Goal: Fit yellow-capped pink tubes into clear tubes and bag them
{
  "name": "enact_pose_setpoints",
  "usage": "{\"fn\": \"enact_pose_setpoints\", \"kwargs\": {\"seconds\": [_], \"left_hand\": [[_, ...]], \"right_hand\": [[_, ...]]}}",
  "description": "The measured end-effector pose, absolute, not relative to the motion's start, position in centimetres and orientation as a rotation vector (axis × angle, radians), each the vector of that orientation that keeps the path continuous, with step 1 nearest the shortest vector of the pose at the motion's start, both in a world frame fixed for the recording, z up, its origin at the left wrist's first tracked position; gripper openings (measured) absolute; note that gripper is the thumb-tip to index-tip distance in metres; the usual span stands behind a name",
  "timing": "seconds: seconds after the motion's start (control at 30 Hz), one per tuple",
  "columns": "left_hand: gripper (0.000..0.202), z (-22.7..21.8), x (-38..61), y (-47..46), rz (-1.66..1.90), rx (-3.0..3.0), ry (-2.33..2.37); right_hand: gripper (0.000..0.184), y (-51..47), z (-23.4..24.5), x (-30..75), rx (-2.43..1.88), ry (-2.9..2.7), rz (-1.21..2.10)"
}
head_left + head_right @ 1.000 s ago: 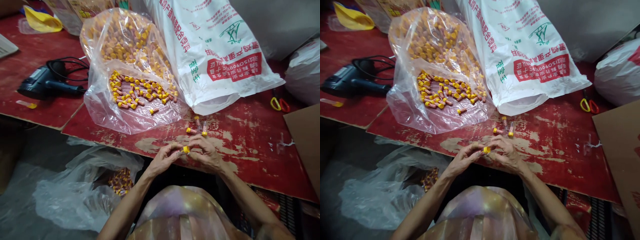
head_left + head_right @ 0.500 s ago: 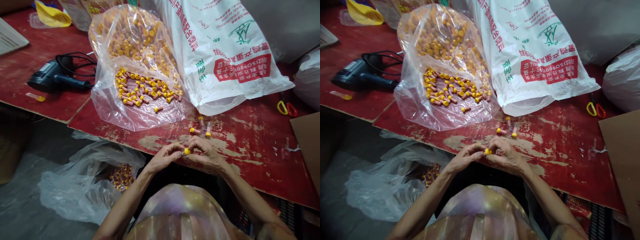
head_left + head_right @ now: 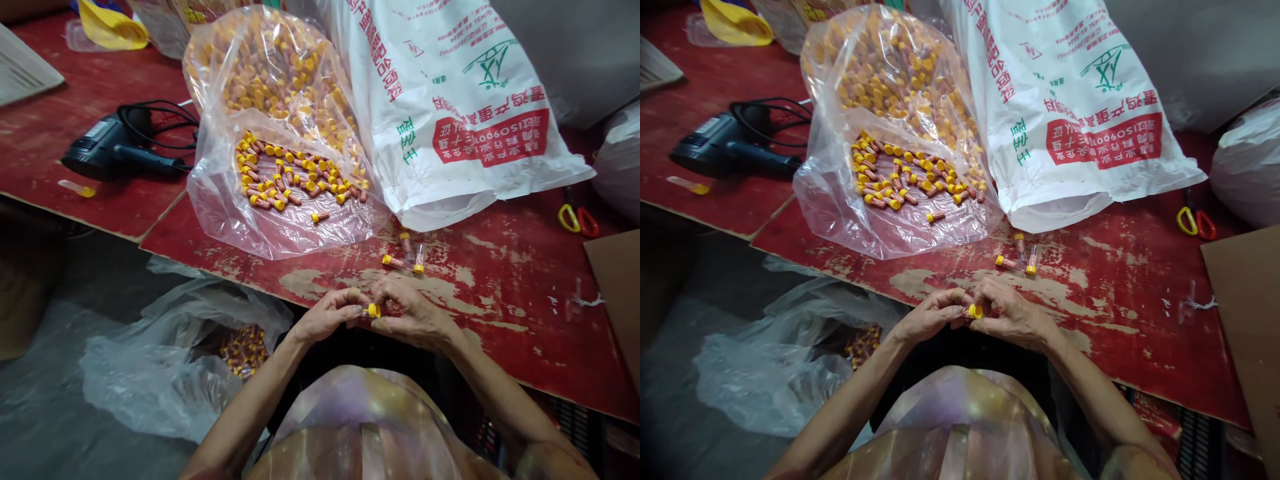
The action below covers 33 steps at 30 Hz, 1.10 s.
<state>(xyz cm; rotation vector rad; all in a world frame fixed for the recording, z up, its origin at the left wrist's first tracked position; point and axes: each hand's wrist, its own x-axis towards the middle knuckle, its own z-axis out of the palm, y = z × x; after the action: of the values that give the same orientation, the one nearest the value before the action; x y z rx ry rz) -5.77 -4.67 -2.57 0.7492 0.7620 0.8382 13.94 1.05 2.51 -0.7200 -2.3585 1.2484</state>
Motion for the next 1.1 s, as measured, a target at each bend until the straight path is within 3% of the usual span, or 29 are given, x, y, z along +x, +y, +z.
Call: {"fn": "enact_pose_setpoints", "kwargs": {"seconds": [0.37,0.6,0.77,0.9,1.03,1.1], "left_hand": [[0.032,-3.0,-6.3,-4.0,0.715,0.653,0.601],[0.036,-3.0,-5.6,-3.6,0.693,0.656,0.557],[0.038,-3.0,-5.3,-3.2,0.649,0.617,0.551],[0.038,-3.0,-5.3,-3.0,0.784,0.520,0.567],[0.036,-3.0,-5.4,-3.1,0.865,0.497,0.614],[0.037,-3.0,-5.3,-3.2,0.850,0.491,0.631]], "right_hand": [[0.023,1.0,2.1,13.6,-0.679,-2.263,1.292],[0.030,0.2,0.7,13.7,-0.737,-1.924,1.708],[0.032,0.3,0.6,13.7,-0.718,-1.807,1.791],[0.025,1.0,0.6,13.9,-0.701,-1.696,1.643],[0.008,1.8,1.0,14.3,-0.662,-2.034,1.285],[0.009,2.0,1.3,14.3,-0.625,-2.179,1.137]]}}
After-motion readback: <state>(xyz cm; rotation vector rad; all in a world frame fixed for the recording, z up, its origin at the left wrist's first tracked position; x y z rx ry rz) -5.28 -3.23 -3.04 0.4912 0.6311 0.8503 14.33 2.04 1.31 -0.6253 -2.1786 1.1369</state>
